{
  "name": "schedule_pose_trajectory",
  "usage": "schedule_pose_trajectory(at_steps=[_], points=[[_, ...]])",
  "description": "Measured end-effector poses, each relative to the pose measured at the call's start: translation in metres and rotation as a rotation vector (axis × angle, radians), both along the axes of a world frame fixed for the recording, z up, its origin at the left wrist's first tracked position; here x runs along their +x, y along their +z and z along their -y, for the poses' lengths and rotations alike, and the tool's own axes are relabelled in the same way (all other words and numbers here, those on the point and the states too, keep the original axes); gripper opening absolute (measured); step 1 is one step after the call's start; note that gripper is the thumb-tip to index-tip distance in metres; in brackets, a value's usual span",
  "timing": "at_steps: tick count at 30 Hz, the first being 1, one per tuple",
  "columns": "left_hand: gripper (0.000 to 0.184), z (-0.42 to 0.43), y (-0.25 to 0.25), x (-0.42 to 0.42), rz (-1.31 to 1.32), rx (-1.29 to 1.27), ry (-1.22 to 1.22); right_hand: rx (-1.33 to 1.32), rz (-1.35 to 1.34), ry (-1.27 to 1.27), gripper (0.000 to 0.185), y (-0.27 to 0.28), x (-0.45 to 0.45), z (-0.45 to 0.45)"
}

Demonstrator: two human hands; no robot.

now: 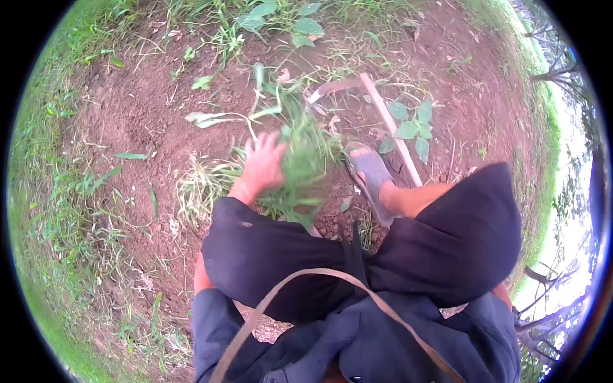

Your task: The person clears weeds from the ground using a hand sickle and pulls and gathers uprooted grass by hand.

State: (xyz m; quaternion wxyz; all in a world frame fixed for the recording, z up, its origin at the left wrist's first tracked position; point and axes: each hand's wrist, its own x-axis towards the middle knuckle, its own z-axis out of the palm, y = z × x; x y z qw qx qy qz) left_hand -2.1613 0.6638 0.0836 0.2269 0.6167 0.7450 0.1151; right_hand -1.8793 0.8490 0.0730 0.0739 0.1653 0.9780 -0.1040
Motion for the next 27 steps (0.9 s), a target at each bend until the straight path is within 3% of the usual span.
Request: schedule_pose_trajectory(at_steps=[2, 3, 5, 7, 9, 11, 14, 19, 22, 24, 25, 27], points=[[0.057, 0.024, -0.009, 0.025, -0.085, 0.244, -0.09, -0.055, 0.091, -0.106, 0.035, 0.022, 0.029, 0.003], [0.057, 0.036, -0.008, 0.035, -0.077, 0.244, -0.098, -0.059, 0.107, -0.133, 0.034, 0.028, 0.041, 0.002], [0.046, 0.064, -0.01, 0.051, 0.014, 0.007, -0.063, -0.073, 0.155, -0.222, 0.033, 0.046, 0.071, -0.001], [0.036, 0.099, -0.008, 0.06, 0.033, 0.109, -0.035, -0.083, 0.182, -0.307, 0.032, 0.057, 0.094, -0.007], [0.043, 0.132, -0.005, 0.072, 0.108, -0.056, 0.174, -0.074, 0.177, -0.361, 0.031, 0.061, 0.109, -0.015], [0.05, 0.188, -0.035, 0.092, 0.235, -0.219, 0.427, -0.062, 0.144, -0.396, 0.03, 0.056, 0.117, -0.026], [0.051, 0.259, -0.037, 0.114, 0.425, -0.408, 0.735, -0.016, 0.036, -0.402, 0.028, 0.031, 0.121, -0.052], [0.052, 0.313, -0.009, 0.127, 0.62, -0.595, 1.012, 0.032, -0.269, -0.418, 0.026, -0.017, 0.095, -0.098], [0.052, 0.312, 0.008, 0.124, 0.665, -0.654, 1.086, -0.255, -0.532, -0.622, 0.023, -0.011, 0.036, -0.105], [0.053, 0.304, 0.019, 0.122, 0.687, -0.681, 1.111, -0.248, -0.544, -0.599, 0.022, -0.033, 0.026, -0.11], [0.053, 0.298, 0.024, 0.121, 0.696, -0.695, 1.117, -0.552, -0.536, -0.678, 0.019, -0.061, 0.026, -0.111], [0.053, 0.286, 0.034, 0.118, 0.708, -0.711, 1.123, -0.828, -0.566, -0.761, 0.021, -0.061, 0.015, -0.101]])
